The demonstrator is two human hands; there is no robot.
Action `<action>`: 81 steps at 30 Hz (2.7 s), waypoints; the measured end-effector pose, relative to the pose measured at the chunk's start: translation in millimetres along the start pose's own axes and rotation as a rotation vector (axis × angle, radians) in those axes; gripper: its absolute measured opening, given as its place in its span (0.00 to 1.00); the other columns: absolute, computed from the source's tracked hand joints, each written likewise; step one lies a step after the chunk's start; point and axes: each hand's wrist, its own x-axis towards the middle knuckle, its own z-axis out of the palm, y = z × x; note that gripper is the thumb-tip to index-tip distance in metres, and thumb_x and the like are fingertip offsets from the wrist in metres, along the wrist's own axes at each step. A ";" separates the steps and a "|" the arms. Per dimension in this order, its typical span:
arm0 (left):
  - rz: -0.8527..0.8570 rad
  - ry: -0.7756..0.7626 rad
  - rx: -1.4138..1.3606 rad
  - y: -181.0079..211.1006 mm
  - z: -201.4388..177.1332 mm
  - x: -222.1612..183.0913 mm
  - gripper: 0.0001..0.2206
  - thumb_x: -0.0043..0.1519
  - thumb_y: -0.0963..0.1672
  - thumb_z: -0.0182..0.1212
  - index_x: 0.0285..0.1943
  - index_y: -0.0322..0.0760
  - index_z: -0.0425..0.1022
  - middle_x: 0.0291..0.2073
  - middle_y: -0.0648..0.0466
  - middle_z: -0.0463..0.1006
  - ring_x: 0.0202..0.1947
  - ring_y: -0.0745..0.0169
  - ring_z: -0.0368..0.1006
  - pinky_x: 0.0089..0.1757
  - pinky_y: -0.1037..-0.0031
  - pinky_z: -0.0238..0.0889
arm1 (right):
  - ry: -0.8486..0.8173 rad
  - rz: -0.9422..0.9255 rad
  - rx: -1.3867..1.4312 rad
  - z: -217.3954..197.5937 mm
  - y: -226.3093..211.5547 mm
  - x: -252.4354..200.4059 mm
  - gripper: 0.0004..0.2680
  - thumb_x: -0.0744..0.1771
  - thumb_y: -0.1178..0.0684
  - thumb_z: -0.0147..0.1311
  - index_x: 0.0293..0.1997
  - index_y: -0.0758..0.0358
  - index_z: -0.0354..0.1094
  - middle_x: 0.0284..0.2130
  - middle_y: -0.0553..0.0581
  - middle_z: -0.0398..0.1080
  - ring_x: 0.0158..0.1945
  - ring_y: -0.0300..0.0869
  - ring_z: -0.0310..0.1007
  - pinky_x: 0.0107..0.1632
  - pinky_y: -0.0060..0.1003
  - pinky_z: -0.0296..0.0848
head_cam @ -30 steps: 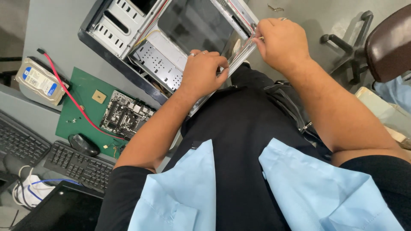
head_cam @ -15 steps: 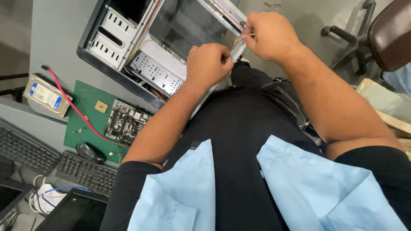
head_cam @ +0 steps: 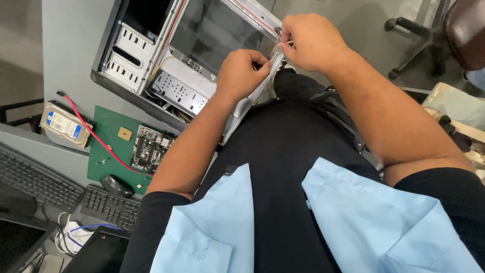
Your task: Securing internal components and panels within a desktop computer case using a screwdriver and manual adjustments.
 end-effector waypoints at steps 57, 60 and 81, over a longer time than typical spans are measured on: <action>0.375 0.101 0.522 -33.8 22.6 -5.9 0.08 0.48 0.42 0.46 0.15 0.45 0.65 0.17 0.63 0.63 0.16 0.54 0.61 0.33 0.66 0.50 | 0.038 0.040 0.034 -1.6 -10.4 -0.9 0.06 0.64 0.49 0.54 0.32 0.58 0.68 0.32 0.52 0.60 0.29 0.48 0.63 0.28 0.46 0.61; 0.404 0.158 0.528 -38.0 28.4 -3.5 0.09 0.47 0.42 0.48 0.13 0.45 0.64 0.15 0.63 0.61 0.14 0.53 0.58 0.32 0.66 0.50 | 0.047 0.030 0.040 1.6 -7.5 -0.5 0.06 0.64 0.49 0.54 0.32 0.58 0.67 0.31 0.52 0.60 0.28 0.48 0.63 0.28 0.46 0.61; 0.376 0.315 0.488 -28.0 43.9 21.5 0.11 0.49 0.43 0.50 0.12 0.45 0.65 0.13 0.61 0.65 0.17 0.55 0.60 0.30 0.64 0.55 | 0.108 -0.043 0.091 8.2 -0.3 -1.0 0.05 0.64 0.51 0.54 0.31 0.58 0.65 0.31 0.52 0.60 0.28 0.47 0.62 0.29 0.44 0.60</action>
